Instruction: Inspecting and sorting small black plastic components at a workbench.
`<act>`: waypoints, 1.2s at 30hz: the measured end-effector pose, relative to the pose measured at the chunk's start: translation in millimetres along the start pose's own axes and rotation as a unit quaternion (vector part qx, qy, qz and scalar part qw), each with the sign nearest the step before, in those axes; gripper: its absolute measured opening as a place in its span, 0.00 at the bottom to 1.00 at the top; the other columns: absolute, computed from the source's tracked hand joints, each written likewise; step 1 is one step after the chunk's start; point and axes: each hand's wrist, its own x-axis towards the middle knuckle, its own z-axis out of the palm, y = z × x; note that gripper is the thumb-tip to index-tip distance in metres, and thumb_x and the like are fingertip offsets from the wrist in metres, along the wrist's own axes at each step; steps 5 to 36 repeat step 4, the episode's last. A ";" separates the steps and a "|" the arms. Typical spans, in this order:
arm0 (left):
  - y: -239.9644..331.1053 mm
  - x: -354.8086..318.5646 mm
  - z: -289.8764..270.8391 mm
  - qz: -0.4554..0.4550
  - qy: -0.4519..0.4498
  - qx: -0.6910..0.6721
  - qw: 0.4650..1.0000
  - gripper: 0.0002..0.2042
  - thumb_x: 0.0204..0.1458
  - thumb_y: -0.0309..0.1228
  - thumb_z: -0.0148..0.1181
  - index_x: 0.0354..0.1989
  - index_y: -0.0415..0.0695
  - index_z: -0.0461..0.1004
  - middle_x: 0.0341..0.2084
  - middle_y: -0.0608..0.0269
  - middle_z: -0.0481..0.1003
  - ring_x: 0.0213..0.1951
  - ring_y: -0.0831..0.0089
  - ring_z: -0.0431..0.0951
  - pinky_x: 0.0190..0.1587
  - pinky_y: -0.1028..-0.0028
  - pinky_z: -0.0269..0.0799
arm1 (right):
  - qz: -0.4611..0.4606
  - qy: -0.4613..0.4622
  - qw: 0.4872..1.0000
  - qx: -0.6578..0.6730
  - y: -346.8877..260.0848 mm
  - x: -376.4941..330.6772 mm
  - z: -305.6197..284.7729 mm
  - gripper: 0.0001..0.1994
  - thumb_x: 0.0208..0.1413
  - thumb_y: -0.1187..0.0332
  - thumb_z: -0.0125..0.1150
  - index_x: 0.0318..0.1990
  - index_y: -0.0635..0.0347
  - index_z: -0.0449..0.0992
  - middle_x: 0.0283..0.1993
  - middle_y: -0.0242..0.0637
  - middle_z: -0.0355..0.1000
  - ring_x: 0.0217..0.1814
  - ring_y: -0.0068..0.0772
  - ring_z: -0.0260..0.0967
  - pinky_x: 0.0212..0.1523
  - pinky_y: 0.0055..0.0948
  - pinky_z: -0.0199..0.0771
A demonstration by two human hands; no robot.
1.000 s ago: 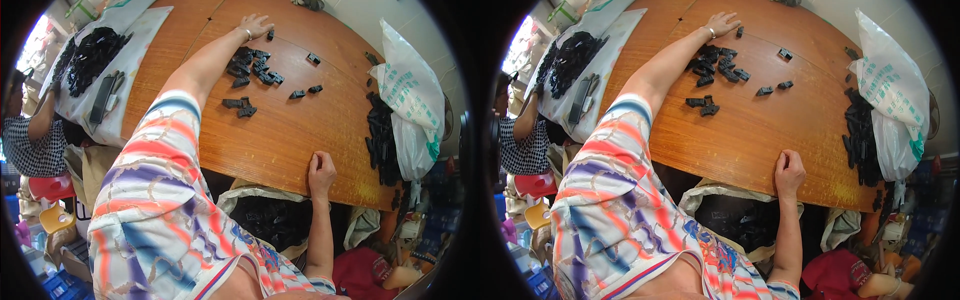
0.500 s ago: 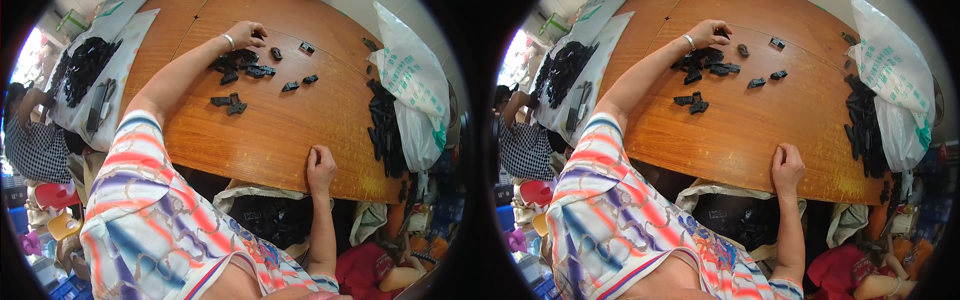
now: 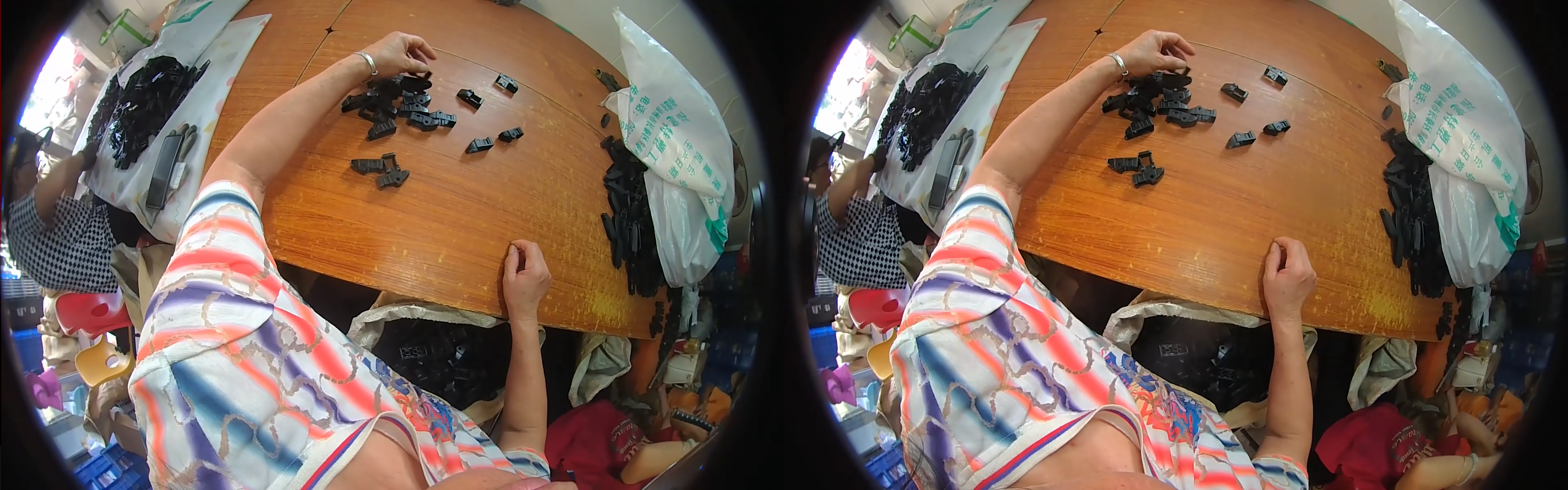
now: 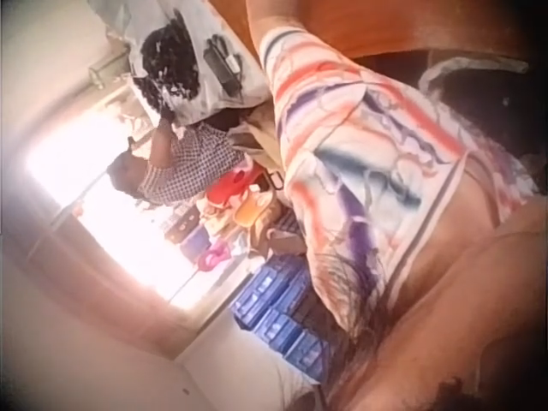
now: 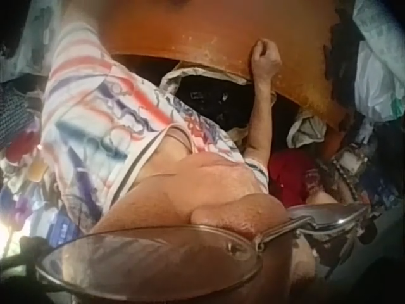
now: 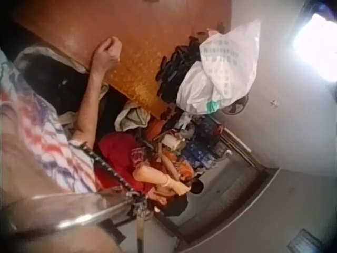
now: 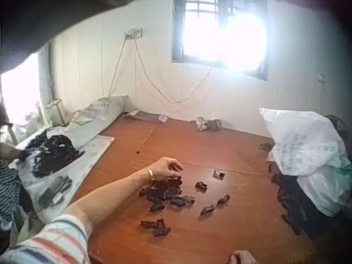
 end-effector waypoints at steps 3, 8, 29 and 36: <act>19.3 14.3 -1.0 -0.089 -0.048 0.187 0.977 0.19 0.54 0.45 0.64 0.48 0.45 0.78 0.34 0.62 0.80 0.35 0.76 0.78 0.44 0.70 0.77 | 0.000 0.000 1.000 -0.001 2.3 0.1 2.0 0.02 0.54 0.74 0.59 0.34 0.60 0.75 0.31 0.41 0.74 0.29 0.41 0.73 0.29 0.33 0.72; 24.5 23.1 -1.4 -0.101 -0.059 0.187 0.975 0.24 0.51 0.53 0.63 0.47 0.47 0.78 0.34 0.60 0.80 0.34 0.75 0.78 0.44 0.68 0.77 | -0.002 -0.001 1.000 0.000 2.6 -1.3 2.1 0.02 0.54 0.73 0.59 0.34 0.60 0.75 0.31 0.41 0.74 0.29 0.41 0.74 0.29 0.33 0.72; 24.5 23.1 -1.4 -0.101 -0.059 0.187 0.975 0.24 0.51 0.53 0.63 0.47 0.47 0.78 0.34 0.60 0.80 0.34 0.75 0.78 0.44 0.68 0.77 | -0.002 -0.001 1.000 0.000 2.6 -1.3 2.1 0.02 0.54 0.73 0.59 0.34 0.60 0.75 0.31 0.41 0.74 0.29 0.41 0.74 0.29 0.33 0.72; 24.5 23.1 -1.4 -0.101 -0.059 0.187 0.975 0.24 0.51 0.53 0.63 0.47 0.47 0.78 0.34 0.60 0.80 0.34 0.75 0.78 0.44 0.68 0.77 | -0.002 -0.001 1.000 0.000 2.6 -1.3 2.1 0.02 0.54 0.73 0.59 0.34 0.60 0.75 0.31 0.41 0.74 0.29 0.41 0.74 0.29 0.33 0.72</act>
